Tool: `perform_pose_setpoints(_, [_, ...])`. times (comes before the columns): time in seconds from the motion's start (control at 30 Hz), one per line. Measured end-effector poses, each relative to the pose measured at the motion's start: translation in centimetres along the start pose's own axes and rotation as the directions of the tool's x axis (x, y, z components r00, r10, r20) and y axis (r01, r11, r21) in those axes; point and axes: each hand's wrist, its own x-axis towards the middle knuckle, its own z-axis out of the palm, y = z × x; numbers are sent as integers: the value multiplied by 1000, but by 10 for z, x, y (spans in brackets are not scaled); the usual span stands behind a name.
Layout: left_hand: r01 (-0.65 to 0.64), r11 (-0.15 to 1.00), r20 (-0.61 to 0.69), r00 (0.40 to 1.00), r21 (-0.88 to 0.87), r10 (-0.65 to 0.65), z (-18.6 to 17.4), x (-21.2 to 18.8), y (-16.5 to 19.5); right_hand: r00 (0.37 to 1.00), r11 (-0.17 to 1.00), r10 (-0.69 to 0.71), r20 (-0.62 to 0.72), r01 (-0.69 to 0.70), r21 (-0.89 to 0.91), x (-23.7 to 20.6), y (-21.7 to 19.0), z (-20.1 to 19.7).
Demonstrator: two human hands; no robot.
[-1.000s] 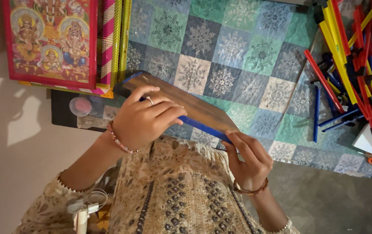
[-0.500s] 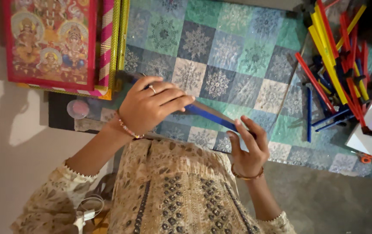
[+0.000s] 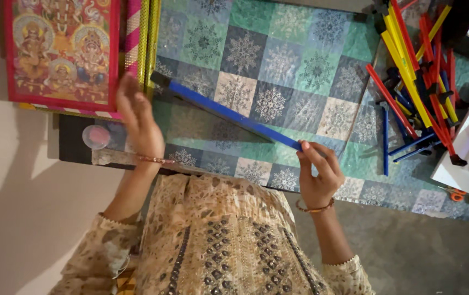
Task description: The person picks up a blue plastic frame and a religious print, lays the print on the table, and slides the print into the frame's edge channel. They press the print flat, fit the frame's backing board, and hold up the assembled framed print.
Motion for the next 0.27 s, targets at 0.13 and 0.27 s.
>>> perform_pose_setpoints(0.13, [269, 950, 214, 930, 159, -299, -13, -3, -84, 1000, 998, -11, 11, 12, -66, 2, 7, -5])
perform_pose_setpoints(0.27, [277, 872, 143, 922, 405, -359, 4, 4, -174, 1000, 998, -11, -3, 11, -60, 13, 11, 0])
